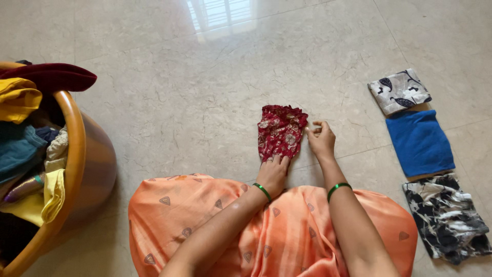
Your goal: The person folds a patterned cloth, a red cloth, and a yellow shirt on the floor. The person buttons the yellow shirt before folding it and places the folded items in a neat stack.
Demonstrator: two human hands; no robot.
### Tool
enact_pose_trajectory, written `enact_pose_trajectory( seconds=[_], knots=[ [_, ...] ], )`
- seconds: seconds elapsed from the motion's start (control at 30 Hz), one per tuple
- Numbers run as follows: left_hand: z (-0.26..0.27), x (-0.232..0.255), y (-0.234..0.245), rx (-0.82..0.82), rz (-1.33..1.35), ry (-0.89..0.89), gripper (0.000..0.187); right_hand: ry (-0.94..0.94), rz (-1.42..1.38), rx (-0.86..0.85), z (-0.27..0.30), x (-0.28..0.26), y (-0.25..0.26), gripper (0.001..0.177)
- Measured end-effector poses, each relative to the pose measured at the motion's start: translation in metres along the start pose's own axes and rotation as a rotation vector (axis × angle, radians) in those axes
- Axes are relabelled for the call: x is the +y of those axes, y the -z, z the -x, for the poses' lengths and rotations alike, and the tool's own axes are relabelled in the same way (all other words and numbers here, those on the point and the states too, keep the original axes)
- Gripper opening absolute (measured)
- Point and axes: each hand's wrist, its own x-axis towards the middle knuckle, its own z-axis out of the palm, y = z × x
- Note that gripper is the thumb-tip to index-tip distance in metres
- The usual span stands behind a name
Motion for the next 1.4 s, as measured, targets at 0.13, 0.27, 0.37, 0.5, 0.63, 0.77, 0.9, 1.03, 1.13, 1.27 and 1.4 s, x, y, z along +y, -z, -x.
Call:
enact_pose_trajectory(
  seconds=[0.13,0.27,0.37,0.5,0.63,0.77,0.9,1.03,1.13,1.27,1.4],
  knots=[
    [0.001,-0.008,-0.002,0.045,0.071,-0.001,0.032,0.079,0.069,-0.024,-0.01,-0.019,-0.004,0.027],
    [0.002,-0.004,0.002,0.121,-0.026,-0.036,0.039,0.056,0.02,-0.027,-0.008,-0.032,0.0,0.015],
    [0.001,0.002,0.006,0.108,-0.142,-0.024,0.041,0.088,-0.074,-0.009,-0.007,-0.039,0.006,0.014],
    [-0.001,0.005,0.015,0.187,-0.063,0.019,0.048,0.004,-0.327,-0.047,-0.011,-0.042,0.01,0.009],
    [-0.003,0.003,0.015,0.238,0.203,0.0,0.057,0.017,-0.4,-0.024,-0.019,-0.032,0.004,0.005],
    [-0.008,0.0,-0.001,0.147,0.373,-0.096,0.05,0.093,-0.362,0.026,-0.029,-0.009,-0.006,0.008],
    [-0.009,-0.011,-0.017,-0.009,0.44,-0.237,0.067,0.07,-0.519,-0.022,-0.032,0.003,-0.008,0.017],
    [-0.008,-0.018,-0.024,0.009,0.146,-0.346,0.056,0.162,-0.404,0.056,-0.017,-0.007,-0.002,0.024],
    [-0.007,-0.021,-0.029,0.074,0.023,-0.457,0.046,0.272,-0.1,0.091,0.002,-0.018,0.01,0.024],
    [-0.012,-0.019,-0.036,0.093,-0.093,-0.442,0.037,0.457,0.17,-0.296,0.023,-0.032,0.024,0.038],
    [-0.013,-0.019,-0.033,-0.009,-0.205,-0.441,0.037,0.622,0.39,-0.508,0.041,-0.044,0.028,0.052]
  ],
)
